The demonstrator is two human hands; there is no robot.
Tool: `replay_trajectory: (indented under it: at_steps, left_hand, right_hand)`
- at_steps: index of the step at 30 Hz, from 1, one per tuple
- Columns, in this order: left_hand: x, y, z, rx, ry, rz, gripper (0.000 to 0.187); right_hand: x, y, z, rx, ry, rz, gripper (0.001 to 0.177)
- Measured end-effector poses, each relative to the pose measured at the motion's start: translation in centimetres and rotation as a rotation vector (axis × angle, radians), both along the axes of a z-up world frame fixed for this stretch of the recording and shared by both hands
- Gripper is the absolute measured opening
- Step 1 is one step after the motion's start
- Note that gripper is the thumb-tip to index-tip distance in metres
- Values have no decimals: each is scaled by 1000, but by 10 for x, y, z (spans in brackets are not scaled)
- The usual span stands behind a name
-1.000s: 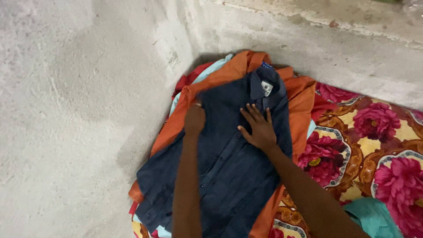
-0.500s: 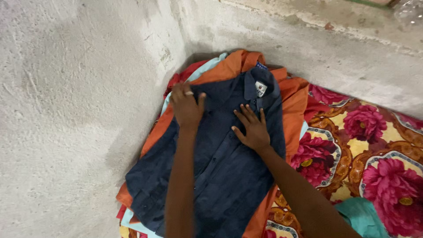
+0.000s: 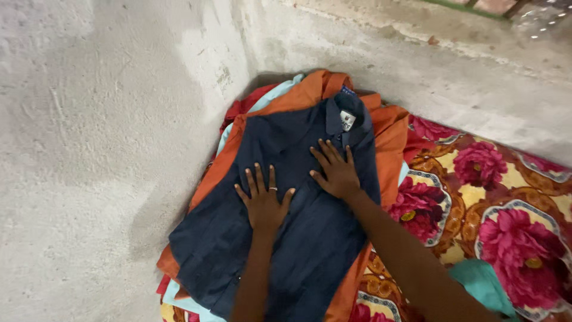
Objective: The person irons a dark blue shirt on a floral-patterned table, smoothing the fabric with one hand while moving the iron with the other. After finishing the blue shirt, they place it aside and begin ironing a green checkered shirt in the same manner.
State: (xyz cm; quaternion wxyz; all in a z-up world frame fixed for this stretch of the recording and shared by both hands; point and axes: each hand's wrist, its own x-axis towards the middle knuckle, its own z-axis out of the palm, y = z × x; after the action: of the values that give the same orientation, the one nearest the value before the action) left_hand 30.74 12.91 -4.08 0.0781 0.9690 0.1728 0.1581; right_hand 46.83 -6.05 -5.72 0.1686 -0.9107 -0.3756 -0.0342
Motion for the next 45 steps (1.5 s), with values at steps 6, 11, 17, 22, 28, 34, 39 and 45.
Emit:
replay_trajectory:
  at_steps: [6, 11, 17, 22, 28, 34, 39, 45]
  left_hand:
    - [2, 2, 11, 10, 50, 4, 83]
    - [4, -1, 12, -5, 58, 28, 84]
    - [5, 7, -12, 5, 139, 44, 86]
    - [17, 18, -25, -82, 196, -50, 88]
    - [-69, -10, -3, 49, -168, -51, 82]
    - [-215, -45, -5, -69, -93, 177, 82]
    - [-215, -49, -10, -18, -111, 175, 78]
    - [-212, -41, -24, 20, -78, 158, 80]
  right_hand:
    - [18, -15, 23, 101, 282, 60, 69]
    - [-137, -55, 44, 179, -10, -177, 68]
    - [-208, -83, 27, -45, 57, -169, 68]
    - [-196, -91, -1, -53, -15, -153, 70]
    - [-160, -103, -48, -76, -63, -4, 87]
    - [-189, -104, -3, 28, 158, -3, 80]
    - [-318, -153, 5, 77, -19, 177, 67]
    - [-335, -194, -10, 212, -416, 383, 56]
